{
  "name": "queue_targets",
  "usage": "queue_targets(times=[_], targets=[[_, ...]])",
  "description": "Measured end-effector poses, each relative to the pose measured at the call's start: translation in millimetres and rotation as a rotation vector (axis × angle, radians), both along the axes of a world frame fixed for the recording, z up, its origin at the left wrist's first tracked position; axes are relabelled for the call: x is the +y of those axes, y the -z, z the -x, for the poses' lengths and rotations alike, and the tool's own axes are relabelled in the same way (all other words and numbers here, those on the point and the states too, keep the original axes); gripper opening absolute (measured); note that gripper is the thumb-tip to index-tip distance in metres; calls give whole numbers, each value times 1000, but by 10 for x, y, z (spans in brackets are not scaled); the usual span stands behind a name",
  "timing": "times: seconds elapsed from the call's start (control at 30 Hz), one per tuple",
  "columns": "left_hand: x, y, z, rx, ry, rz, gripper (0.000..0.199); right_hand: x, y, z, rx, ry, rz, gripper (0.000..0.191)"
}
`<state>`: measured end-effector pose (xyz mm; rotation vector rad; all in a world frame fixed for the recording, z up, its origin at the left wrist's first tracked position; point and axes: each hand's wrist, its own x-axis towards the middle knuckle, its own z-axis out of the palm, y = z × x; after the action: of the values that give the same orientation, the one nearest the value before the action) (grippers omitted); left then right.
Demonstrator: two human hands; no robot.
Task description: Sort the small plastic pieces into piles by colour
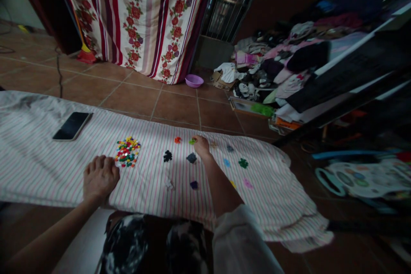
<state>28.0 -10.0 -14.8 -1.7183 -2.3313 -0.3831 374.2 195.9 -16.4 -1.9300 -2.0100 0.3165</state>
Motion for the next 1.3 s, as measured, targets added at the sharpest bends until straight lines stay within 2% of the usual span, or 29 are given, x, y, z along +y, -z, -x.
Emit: queue_targets(times=[0.27,0.53,0.83,1.3], targets=[[2,-10,-4,11,-7,7,30,4,-17,-52,21,-112,46,46],[4,12,-3,3,-14,5,31,-31,-29,-51,-27,-238,-16,33],[5,-1,-10,-20,-9,4,31,-9,54,-10,-35,-177,-30,20],[4,46,14,10,-8,0,31,5,-1,-4,-77,-198,-43,27]])
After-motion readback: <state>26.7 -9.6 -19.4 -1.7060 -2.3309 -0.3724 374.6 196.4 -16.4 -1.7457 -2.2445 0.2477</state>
